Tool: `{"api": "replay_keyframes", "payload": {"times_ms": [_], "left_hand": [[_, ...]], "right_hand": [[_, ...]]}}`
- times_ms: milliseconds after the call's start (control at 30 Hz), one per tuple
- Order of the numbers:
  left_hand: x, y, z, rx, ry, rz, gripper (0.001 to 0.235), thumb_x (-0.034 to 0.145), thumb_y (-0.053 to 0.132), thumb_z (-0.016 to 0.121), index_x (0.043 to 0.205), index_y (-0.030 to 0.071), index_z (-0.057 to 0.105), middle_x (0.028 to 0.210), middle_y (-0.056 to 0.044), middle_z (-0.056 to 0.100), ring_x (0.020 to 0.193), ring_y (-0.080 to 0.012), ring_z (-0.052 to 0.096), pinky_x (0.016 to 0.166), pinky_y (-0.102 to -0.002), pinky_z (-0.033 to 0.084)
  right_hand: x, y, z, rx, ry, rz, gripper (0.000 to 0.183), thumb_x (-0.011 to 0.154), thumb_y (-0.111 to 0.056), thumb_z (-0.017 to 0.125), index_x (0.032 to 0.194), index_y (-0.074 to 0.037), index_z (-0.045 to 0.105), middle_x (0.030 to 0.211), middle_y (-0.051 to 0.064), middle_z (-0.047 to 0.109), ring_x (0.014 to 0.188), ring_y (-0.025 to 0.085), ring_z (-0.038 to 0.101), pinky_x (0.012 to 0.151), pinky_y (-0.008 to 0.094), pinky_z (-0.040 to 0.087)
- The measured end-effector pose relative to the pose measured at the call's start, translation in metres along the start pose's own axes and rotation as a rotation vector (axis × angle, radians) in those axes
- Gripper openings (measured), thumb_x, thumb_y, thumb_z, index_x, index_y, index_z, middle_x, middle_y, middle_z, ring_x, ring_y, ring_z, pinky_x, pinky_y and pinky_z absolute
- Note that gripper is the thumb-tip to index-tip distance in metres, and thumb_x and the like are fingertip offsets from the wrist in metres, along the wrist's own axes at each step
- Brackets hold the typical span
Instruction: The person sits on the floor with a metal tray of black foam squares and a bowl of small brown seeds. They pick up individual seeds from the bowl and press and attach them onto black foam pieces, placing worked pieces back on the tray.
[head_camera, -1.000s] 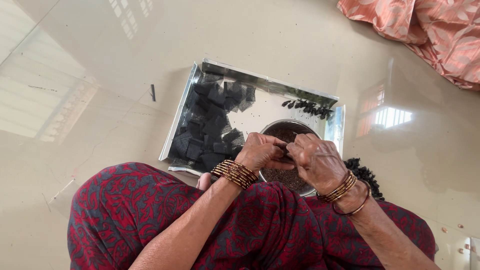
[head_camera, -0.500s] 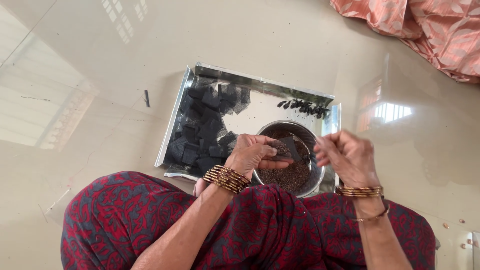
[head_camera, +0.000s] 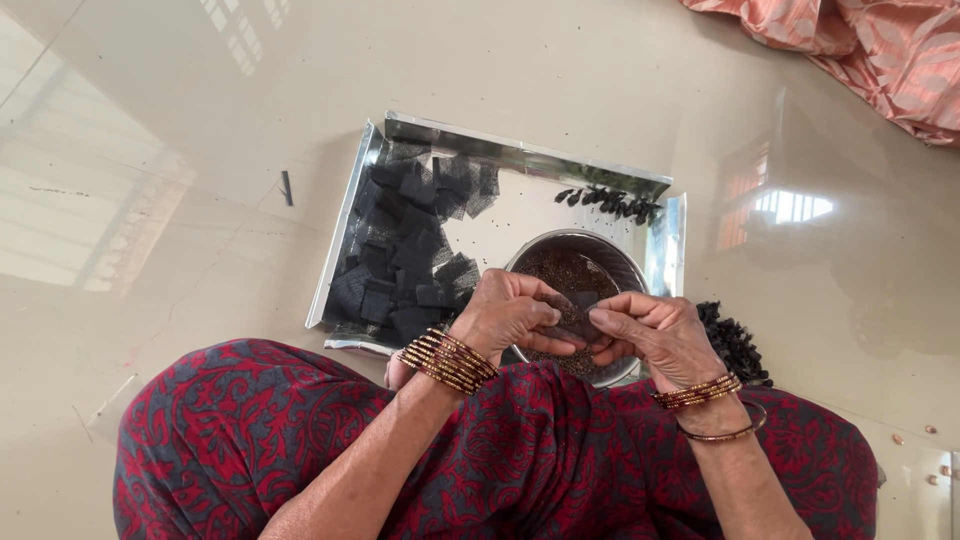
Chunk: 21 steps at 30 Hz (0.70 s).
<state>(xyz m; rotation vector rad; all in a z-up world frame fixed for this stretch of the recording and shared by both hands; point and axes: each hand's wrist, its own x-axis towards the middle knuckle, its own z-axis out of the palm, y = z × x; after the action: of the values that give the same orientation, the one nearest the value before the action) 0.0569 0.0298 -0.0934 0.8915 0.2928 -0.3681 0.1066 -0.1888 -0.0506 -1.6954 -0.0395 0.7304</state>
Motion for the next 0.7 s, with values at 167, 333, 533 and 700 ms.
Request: {"api": "replay_keyframes", "payload": {"times_ms": [167,333,533,700], "left_hand": [[-0.009,0.01,0.004,0.037,0.025,-0.003,0.014,0.085,-0.01,0.064,0.097,-0.016,0.067,0.09,-0.025,0.073,0.076,-0.0333,0.077,0.067,-0.038,0.069],[-0.01,0.01,0.0,0.005,0.009,0.046,0.015,0.085,-0.009,0.063,0.098,-0.017,0.065,0.088,-0.026,0.072,0.076,-0.0321,0.077,0.066,-0.038,0.07],[-0.011,0.007,0.003,0.072,0.05,0.064,0.017,0.078,-0.014,0.058,0.092,-0.015,0.069,0.086,-0.023,0.073,0.074,-0.0308,0.078,0.064,-0.035,0.07],[-0.013,0.006,0.004,0.132,0.088,0.086,0.006,0.08,-0.013,0.066,0.085,-0.013,0.069,0.08,-0.019,0.072,0.065,-0.0284,0.076,0.055,-0.031,0.067]], "right_hand": [[0.008,0.009,-0.005,0.038,-0.033,0.014,0.023,0.083,-0.014,0.08,0.096,0.005,0.076,0.078,0.009,0.075,0.061,0.016,0.07,0.056,0.028,0.059],[0.008,0.015,-0.009,0.111,-0.039,0.047,0.023,0.084,-0.014,0.08,0.097,0.005,0.074,0.076,0.01,0.073,0.061,0.015,0.07,0.056,0.027,0.058],[0.003,0.007,-0.002,0.099,-0.042,0.06,0.022,0.083,-0.01,0.079,0.098,0.004,0.074,0.079,0.007,0.073,0.062,0.013,0.07,0.056,0.027,0.059],[0.004,0.01,0.002,0.132,-0.058,0.088,0.022,0.083,-0.009,0.078,0.1,0.004,0.075,0.077,0.009,0.073,0.06,0.014,0.07,0.054,0.027,0.059]]}}
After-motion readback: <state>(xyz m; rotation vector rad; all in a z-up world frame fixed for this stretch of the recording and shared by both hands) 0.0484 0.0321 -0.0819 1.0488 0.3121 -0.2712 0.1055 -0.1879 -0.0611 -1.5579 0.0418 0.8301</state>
